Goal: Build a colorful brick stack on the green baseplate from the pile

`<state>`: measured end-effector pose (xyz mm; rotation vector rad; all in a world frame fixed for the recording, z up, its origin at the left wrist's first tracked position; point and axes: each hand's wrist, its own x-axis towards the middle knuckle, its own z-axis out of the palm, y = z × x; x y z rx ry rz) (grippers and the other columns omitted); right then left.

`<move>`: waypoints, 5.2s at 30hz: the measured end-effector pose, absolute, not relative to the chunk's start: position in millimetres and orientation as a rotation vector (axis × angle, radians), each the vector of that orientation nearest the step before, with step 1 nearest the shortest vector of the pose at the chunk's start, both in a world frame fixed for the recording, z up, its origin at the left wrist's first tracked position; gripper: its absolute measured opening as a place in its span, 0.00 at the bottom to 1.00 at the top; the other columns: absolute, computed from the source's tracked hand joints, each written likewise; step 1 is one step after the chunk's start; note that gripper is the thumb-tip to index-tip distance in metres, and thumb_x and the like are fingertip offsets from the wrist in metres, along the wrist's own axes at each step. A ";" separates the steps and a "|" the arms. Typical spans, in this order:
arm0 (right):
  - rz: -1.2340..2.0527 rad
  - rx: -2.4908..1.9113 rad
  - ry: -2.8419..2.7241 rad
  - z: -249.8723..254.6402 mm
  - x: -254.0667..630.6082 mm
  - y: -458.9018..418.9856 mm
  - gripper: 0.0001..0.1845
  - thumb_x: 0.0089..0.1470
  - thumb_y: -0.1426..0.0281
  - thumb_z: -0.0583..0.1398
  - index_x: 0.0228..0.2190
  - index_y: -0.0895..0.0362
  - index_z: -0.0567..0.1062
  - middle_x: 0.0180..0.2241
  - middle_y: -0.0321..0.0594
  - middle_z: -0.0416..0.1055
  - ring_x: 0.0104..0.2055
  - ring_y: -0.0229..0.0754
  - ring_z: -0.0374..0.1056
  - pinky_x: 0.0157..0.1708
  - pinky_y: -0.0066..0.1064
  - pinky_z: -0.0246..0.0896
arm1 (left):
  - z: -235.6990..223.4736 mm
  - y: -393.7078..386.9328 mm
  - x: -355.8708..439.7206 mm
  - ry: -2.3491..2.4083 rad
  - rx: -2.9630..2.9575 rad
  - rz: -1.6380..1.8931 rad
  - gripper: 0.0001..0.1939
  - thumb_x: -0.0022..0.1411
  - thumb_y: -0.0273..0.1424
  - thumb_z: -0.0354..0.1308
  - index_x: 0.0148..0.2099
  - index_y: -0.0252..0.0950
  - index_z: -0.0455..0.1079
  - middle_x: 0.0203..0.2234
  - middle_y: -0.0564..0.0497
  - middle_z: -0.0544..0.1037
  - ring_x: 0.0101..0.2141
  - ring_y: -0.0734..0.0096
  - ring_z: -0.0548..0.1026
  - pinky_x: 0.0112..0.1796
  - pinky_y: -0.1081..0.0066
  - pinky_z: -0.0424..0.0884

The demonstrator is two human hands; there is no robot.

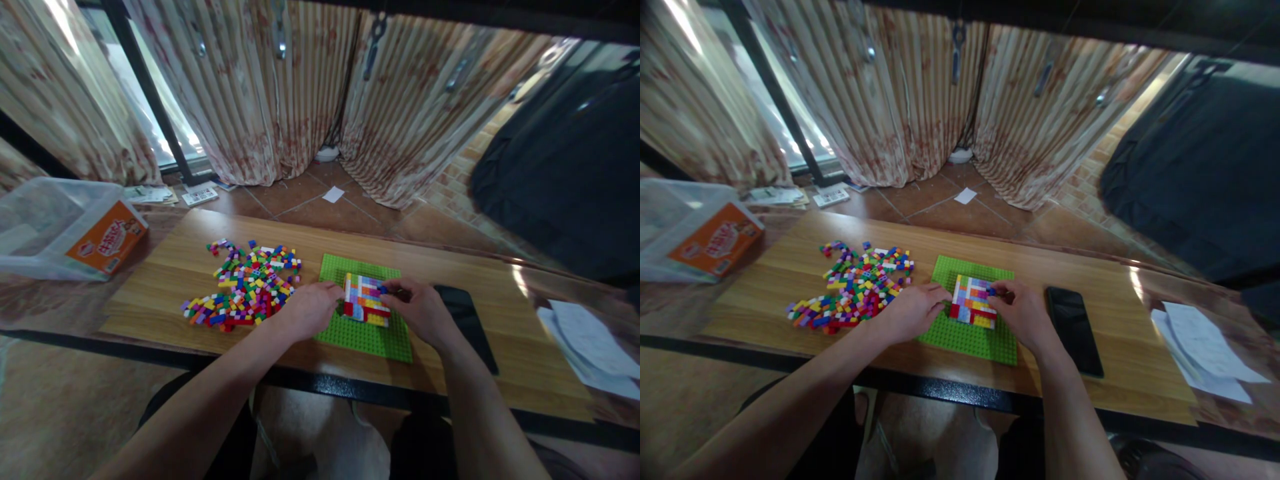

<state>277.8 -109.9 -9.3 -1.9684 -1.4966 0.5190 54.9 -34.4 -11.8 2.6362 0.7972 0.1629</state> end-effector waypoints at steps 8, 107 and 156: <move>0.550 -1.959 -1.537 -11.8 282.6 -110.1 0.13 0.46 0.65 0.62 0.34 0.57 0.79 0.30 0.40 0.77 0.32 0.44 0.72 0.34 0.36 0.65 | -13.0 -33.0 53.4 0.783 2.665 0.164 0.13 0.64 0.25 0.46 0.45 0.35 0.71 0.39 0.46 0.76 0.39 0.64 0.76 0.40 0.65 0.72; 0.926 -1.914 -1.054 -28.6 290.1 -104.0 0.14 0.34 0.64 0.65 0.28 0.57 0.78 0.27 0.41 0.77 0.29 0.43 0.72 0.31 0.34 0.70 | -16.4 -33.0 50.5 0.742 2.680 0.178 0.11 0.63 0.25 0.48 0.44 0.34 0.70 0.39 0.46 0.77 0.40 0.63 0.76 0.40 0.65 0.73; 0.757 -1.547 -1.200 -11.3 222.2 -97.3 0.14 0.49 0.60 0.62 0.35 0.56 0.78 0.33 0.40 0.76 0.34 0.41 0.71 0.36 0.33 0.65 | -19.8 -16.7 45.7 0.742 1.759 0.809 0.12 0.59 0.21 0.53 0.45 0.32 0.68 0.34 0.49 0.78 0.36 0.73 0.77 0.41 0.70 0.74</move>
